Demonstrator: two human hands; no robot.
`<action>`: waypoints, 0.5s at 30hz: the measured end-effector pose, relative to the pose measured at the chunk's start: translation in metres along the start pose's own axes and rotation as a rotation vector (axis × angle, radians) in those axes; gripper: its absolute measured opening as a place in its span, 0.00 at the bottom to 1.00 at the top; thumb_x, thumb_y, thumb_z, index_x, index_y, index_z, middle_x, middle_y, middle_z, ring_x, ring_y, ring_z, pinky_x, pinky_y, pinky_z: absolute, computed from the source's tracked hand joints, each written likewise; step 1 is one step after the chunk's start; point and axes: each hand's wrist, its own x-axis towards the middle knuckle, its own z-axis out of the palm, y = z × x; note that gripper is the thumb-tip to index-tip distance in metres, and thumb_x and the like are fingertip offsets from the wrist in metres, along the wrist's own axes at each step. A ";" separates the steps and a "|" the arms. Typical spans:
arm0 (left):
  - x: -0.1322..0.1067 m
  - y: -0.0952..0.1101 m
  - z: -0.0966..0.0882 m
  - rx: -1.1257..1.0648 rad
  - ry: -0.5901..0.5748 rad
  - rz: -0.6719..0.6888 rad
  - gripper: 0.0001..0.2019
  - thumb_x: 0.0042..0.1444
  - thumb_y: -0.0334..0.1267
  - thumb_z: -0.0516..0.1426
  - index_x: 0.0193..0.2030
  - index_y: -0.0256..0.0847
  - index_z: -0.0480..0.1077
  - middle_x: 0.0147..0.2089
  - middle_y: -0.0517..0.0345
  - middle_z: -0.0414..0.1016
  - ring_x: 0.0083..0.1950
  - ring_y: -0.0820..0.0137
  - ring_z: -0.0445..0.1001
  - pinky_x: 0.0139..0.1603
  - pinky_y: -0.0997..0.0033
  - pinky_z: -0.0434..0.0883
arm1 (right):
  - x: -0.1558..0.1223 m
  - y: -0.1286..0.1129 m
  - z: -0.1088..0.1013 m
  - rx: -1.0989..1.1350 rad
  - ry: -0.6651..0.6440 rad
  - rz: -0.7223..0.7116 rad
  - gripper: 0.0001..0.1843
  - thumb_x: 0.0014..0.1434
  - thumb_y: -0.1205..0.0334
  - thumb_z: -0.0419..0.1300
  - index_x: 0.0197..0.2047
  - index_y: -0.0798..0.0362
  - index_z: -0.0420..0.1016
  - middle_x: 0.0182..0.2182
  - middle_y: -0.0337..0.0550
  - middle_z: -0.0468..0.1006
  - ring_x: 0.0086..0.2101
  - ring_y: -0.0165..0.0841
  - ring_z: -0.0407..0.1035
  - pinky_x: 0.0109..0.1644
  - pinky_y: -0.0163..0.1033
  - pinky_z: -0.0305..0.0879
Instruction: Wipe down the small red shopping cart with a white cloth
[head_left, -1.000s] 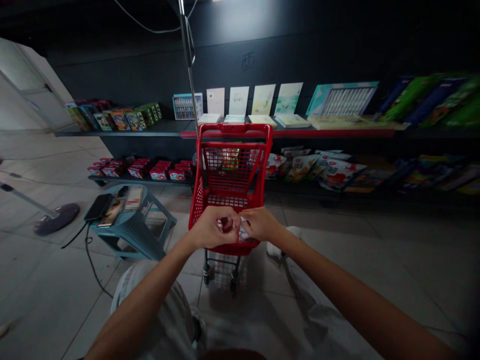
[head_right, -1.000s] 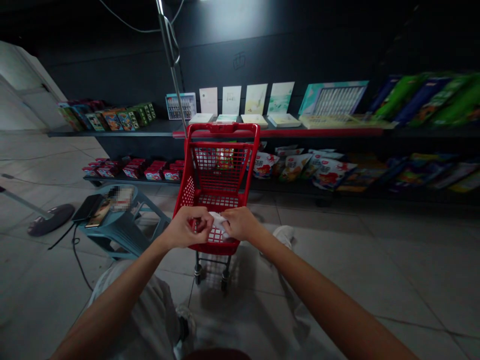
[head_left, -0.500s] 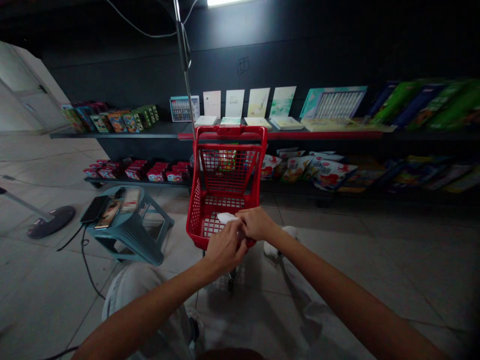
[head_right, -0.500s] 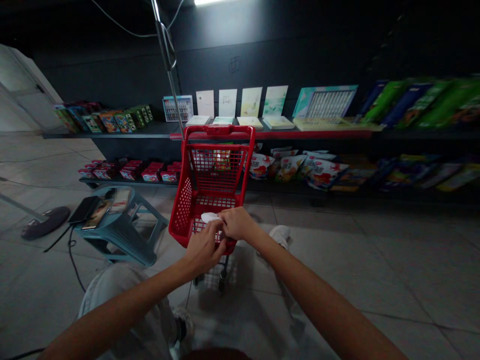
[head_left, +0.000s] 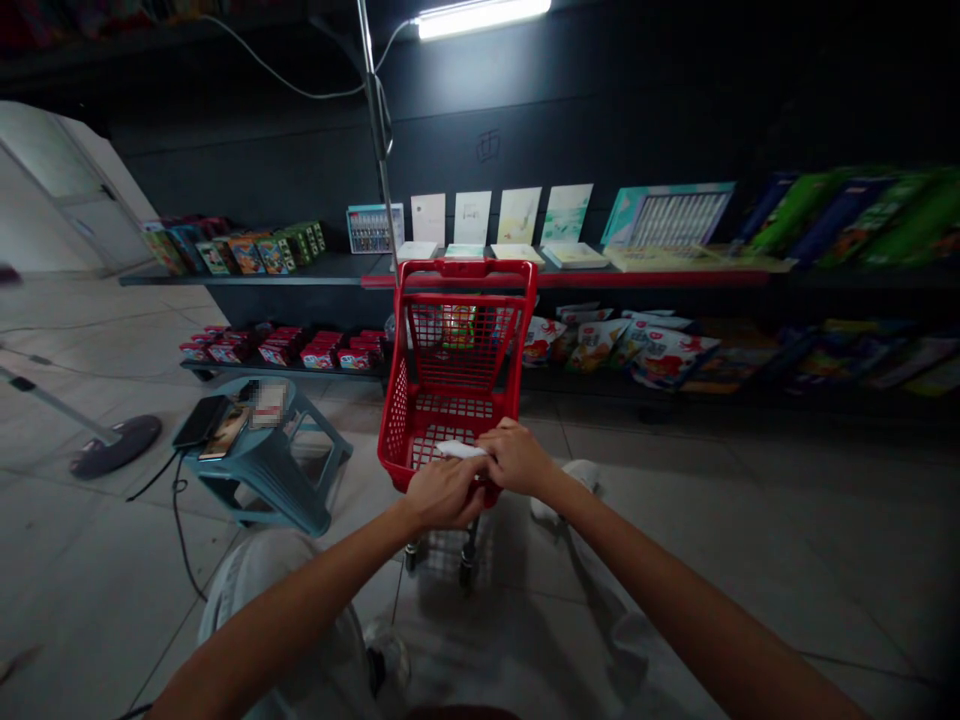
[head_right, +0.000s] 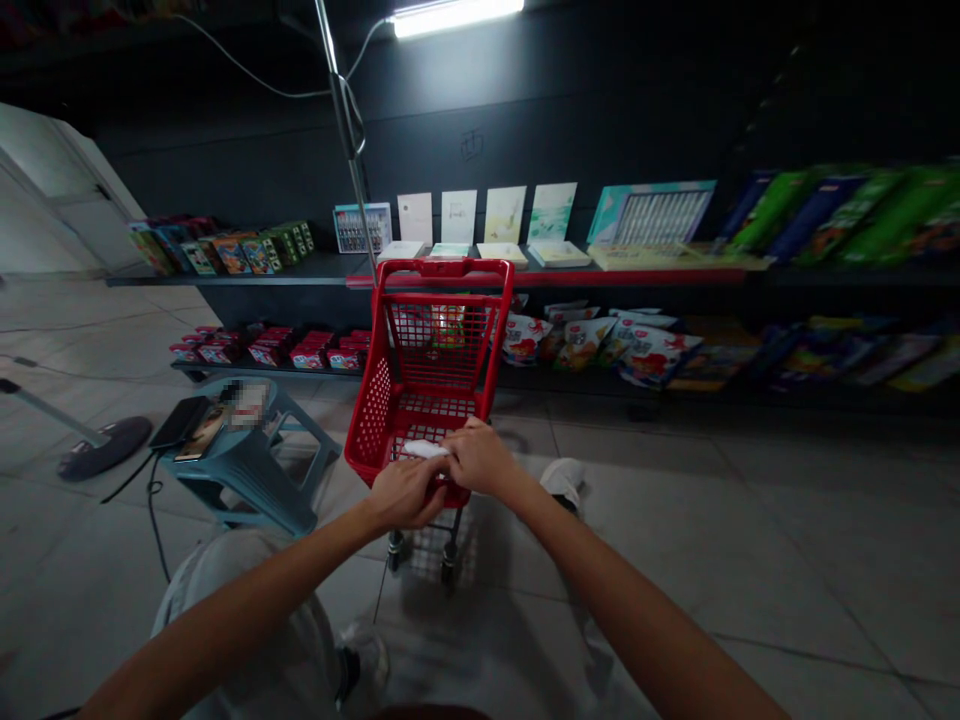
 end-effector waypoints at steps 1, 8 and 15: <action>0.002 -0.002 -0.001 -0.004 0.001 0.010 0.20 0.65 0.44 0.52 0.61 0.41 0.64 0.48 0.46 0.81 0.48 0.56 0.81 0.47 0.58 0.75 | 0.000 -0.001 0.000 -0.006 0.007 0.011 0.12 0.62 0.66 0.54 0.35 0.55 0.80 0.36 0.46 0.84 0.39 0.36 0.74 0.50 0.42 0.52; 0.008 -0.028 -0.005 0.006 0.027 0.111 0.08 0.59 0.43 0.55 0.42 0.43 0.68 0.39 0.50 0.79 0.40 0.60 0.78 0.40 0.63 0.72 | 0.008 -0.011 0.005 -0.042 0.069 0.085 0.13 0.65 0.65 0.53 0.39 0.56 0.80 0.39 0.48 0.83 0.41 0.37 0.74 0.51 0.43 0.52; 0.011 -0.048 -0.019 0.018 0.017 0.100 0.07 0.62 0.41 0.52 0.41 0.42 0.68 0.36 0.54 0.76 0.37 0.65 0.75 0.37 0.67 0.68 | 0.011 -0.012 0.016 -0.053 0.159 0.029 0.12 0.66 0.64 0.54 0.45 0.55 0.79 0.43 0.48 0.83 0.43 0.38 0.73 0.54 0.45 0.53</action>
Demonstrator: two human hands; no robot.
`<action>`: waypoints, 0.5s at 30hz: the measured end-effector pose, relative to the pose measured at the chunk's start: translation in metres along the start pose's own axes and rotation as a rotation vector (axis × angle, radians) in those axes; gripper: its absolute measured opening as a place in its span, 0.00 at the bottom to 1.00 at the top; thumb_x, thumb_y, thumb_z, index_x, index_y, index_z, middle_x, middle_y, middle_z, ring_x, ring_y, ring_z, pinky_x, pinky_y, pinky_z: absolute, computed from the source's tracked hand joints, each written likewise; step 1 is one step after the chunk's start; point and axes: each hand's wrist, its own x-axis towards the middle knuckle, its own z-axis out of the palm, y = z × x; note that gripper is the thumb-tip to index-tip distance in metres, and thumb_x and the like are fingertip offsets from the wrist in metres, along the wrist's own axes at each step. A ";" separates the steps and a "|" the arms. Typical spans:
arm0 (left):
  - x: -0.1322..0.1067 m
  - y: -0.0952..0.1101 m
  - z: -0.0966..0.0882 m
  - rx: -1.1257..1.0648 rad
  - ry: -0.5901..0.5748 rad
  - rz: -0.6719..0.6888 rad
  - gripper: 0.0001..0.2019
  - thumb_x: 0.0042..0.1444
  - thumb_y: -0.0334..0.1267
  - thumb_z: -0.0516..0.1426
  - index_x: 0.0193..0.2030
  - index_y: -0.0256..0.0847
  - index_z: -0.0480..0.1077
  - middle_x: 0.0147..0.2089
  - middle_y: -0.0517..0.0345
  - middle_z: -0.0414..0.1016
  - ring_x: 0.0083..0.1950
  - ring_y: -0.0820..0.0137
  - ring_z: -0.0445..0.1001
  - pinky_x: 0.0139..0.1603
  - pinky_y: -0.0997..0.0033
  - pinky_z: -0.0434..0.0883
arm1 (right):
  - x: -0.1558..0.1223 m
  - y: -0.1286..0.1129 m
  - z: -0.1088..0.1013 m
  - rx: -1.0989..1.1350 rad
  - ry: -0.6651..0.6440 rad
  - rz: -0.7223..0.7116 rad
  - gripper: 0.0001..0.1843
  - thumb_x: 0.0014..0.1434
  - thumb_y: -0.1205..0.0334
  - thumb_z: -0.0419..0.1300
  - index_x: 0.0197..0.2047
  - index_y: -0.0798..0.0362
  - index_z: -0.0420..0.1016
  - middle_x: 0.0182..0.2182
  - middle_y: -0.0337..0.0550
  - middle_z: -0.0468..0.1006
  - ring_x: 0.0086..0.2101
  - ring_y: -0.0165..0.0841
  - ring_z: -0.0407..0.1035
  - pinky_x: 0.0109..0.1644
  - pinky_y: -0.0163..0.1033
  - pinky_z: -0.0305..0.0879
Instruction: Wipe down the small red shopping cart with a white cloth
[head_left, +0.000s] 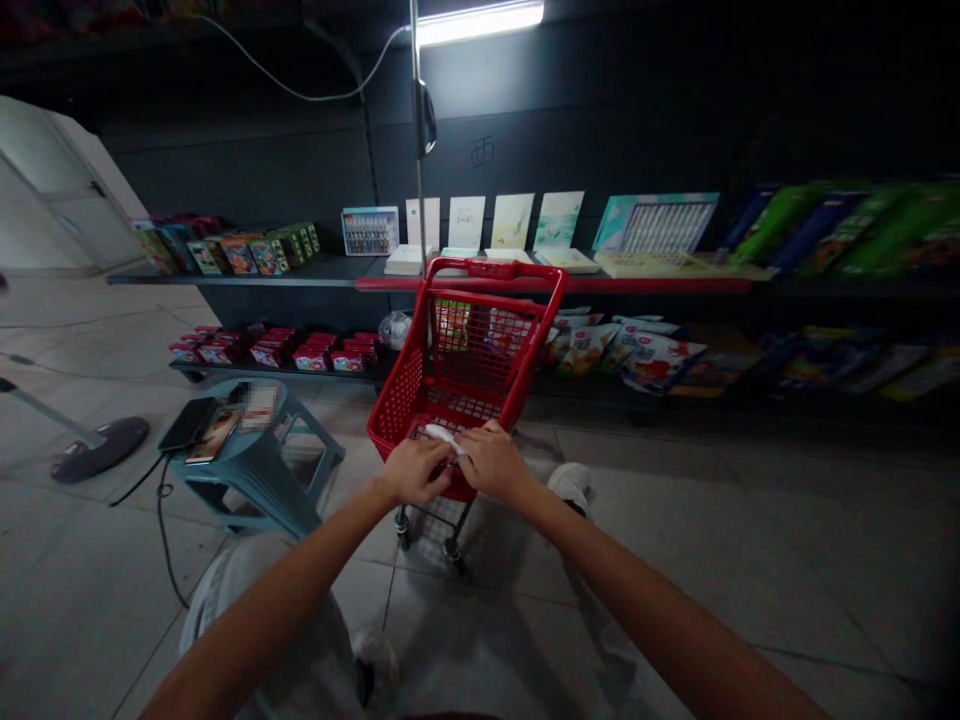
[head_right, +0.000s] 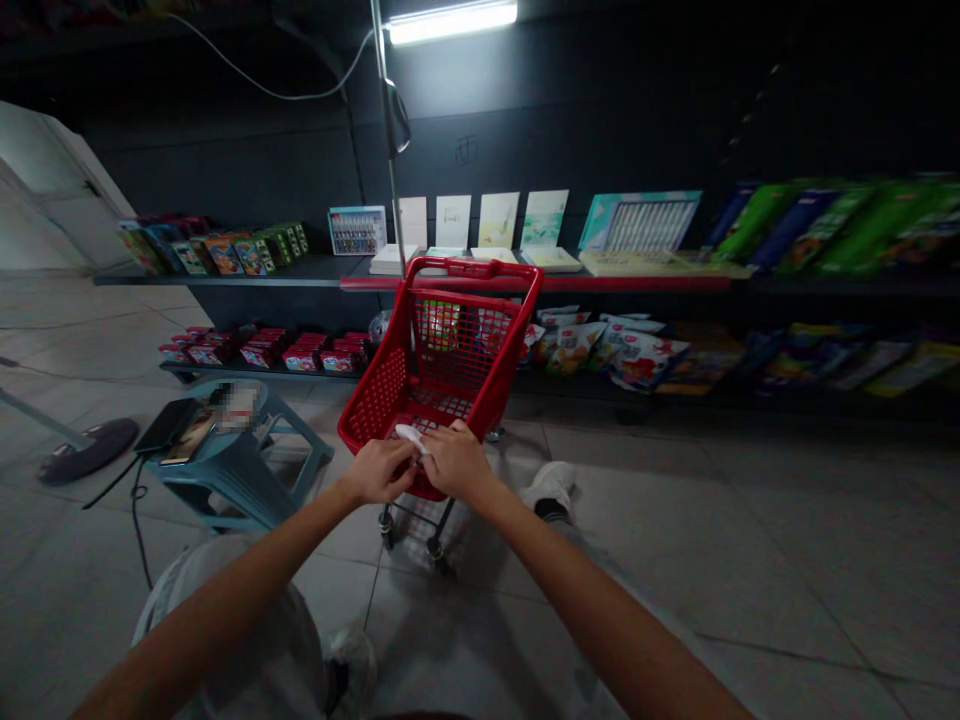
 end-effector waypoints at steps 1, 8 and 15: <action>0.000 -0.003 -0.002 0.012 -0.005 0.001 0.07 0.63 0.41 0.52 0.40 0.42 0.68 0.36 0.54 0.76 0.37 0.65 0.75 0.37 0.67 0.68 | 0.000 0.003 0.000 0.001 -0.004 -0.035 0.12 0.67 0.64 0.54 0.45 0.55 0.78 0.44 0.49 0.83 0.44 0.38 0.73 0.54 0.45 0.53; -0.007 -0.026 -0.012 0.043 -0.017 0.078 0.12 0.69 0.42 0.49 0.38 0.41 0.70 0.38 0.53 0.74 0.40 0.67 0.74 0.39 0.69 0.67 | 0.017 0.046 -0.018 0.002 -0.138 -0.170 0.13 0.70 0.65 0.53 0.51 0.57 0.77 0.47 0.51 0.82 0.47 0.39 0.74 0.55 0.43 0.56; -0.014 -0.053 -0.026 0.096 -0.025 -0.127 0.16 0.71 0.40 0.46 0.34 0.41 0.69 0.37 0.55 0.73 0.36 0.70 0.72 0.37 0.70 0.65 | 0.040 0.111 -0.041 -0.094 -0.105 -0.053 0.17 0.71 0.66 0.49 0.52 0.59 0.77 0.50 0.53 0.81 0.51 0.39 0.73 0.60 0.41 0.59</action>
